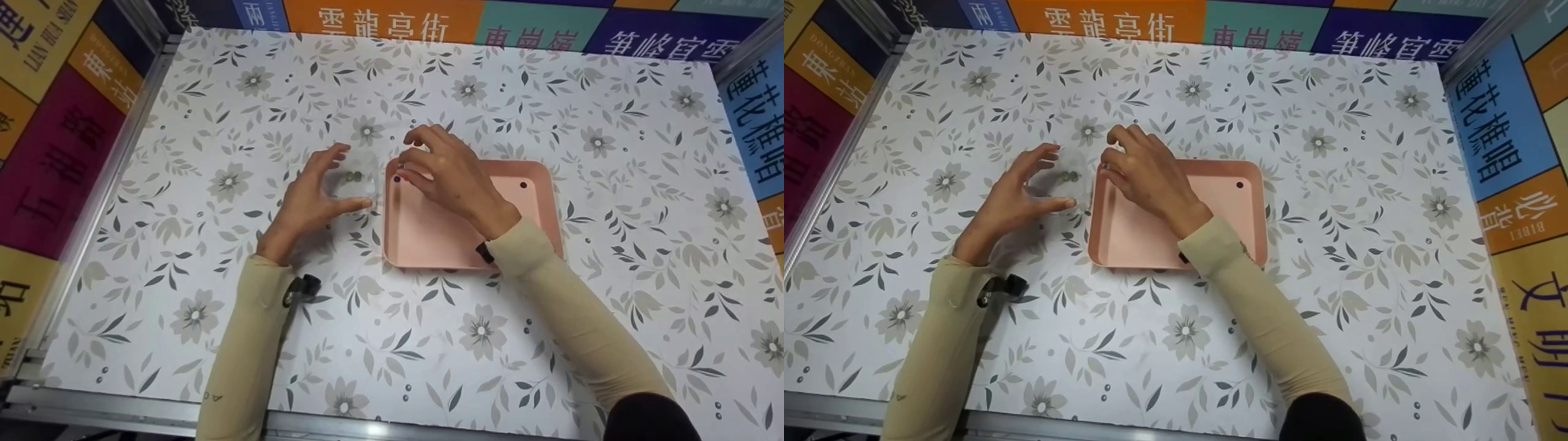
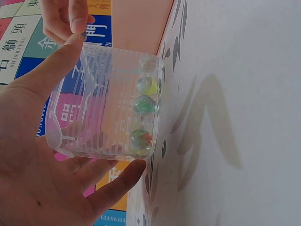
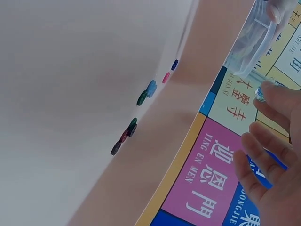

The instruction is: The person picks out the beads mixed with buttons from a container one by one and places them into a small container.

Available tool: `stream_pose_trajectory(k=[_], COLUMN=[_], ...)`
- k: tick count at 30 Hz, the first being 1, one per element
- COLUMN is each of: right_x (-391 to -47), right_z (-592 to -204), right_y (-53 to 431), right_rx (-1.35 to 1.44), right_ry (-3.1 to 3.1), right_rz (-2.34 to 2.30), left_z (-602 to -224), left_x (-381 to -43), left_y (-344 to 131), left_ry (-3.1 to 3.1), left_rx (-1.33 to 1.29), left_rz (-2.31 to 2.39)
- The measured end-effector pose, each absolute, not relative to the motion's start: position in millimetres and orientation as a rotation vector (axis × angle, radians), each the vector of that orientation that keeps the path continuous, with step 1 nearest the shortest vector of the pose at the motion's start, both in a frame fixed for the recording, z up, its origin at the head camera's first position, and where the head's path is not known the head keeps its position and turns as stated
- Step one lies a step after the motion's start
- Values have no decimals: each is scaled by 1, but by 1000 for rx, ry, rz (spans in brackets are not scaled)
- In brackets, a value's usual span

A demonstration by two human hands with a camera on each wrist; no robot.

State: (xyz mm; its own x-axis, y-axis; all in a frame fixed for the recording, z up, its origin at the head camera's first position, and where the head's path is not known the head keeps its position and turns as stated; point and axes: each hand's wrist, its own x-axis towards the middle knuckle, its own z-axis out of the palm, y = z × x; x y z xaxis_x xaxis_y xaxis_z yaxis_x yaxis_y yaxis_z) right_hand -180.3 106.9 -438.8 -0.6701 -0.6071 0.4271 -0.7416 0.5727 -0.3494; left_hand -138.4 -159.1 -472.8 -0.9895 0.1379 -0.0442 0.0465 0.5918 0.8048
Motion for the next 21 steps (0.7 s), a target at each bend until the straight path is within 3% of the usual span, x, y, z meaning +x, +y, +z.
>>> stream_pose_trajectory(k=[21], right_x=[-177], right_z=[-441], right_y=[94], right_rx=[1196], right_ry=[-2476], right_rz=[704], left_z=[-473], left_x=[-139], left_y=[-160], left_ry=[2717], left_rx=[170], left_rz=[1369])
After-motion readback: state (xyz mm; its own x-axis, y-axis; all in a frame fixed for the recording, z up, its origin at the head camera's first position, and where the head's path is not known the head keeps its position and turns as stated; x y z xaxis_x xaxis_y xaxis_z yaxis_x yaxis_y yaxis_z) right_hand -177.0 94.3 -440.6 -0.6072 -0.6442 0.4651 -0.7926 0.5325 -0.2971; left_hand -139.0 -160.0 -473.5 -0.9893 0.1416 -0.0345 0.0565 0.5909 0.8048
